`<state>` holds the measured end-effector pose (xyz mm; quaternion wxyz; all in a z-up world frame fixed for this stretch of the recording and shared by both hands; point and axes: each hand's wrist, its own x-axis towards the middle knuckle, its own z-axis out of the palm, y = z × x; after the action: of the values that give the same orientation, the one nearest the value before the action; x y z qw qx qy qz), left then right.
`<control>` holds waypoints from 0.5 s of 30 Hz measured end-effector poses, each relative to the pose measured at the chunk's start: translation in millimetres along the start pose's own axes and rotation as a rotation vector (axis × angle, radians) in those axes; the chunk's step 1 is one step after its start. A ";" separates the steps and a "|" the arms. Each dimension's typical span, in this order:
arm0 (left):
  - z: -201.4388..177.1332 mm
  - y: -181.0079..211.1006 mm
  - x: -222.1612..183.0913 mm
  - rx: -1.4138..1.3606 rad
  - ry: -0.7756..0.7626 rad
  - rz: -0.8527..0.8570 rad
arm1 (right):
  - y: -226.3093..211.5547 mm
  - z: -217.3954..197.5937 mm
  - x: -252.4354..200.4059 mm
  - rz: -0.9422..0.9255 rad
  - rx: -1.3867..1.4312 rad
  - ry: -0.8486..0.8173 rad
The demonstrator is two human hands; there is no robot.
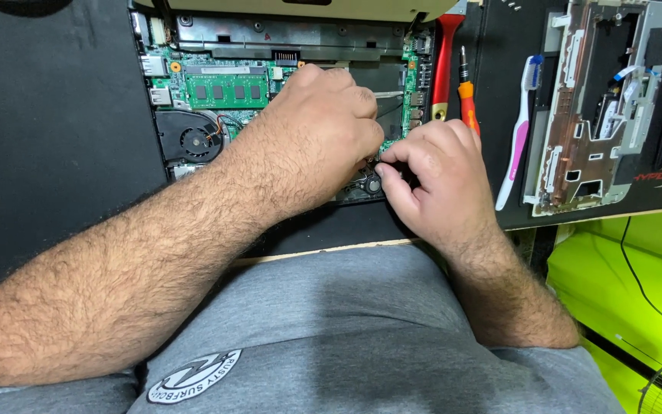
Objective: Reassembling internal components of a laptop by connecting ribbon cables and securing parts with a screwdriver.
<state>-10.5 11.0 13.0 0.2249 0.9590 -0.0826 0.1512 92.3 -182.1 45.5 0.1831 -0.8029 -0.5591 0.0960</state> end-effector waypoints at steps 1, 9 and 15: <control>-0.3 0.4 -0.1 0.001 0.002 0.004 | -1.9 -0.9 2.0 0.001 -0.004 0.003; -5.7 1.3 0.2 -0.078 -0.013 -0.031 | -6.9 -17.2 5.6 0.088 -0.033 -0.107; -29.1 6.4 2.6 -0.126 -0.005 -0.035 | 14.1 -29.1 -20.7 0.070 -0.027 0.217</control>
<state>-16.8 18.4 41.3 0.2873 0.9446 -0.0759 0.1395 107.5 -211.1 65.4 0.2282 -0.8300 -0.5088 0.0076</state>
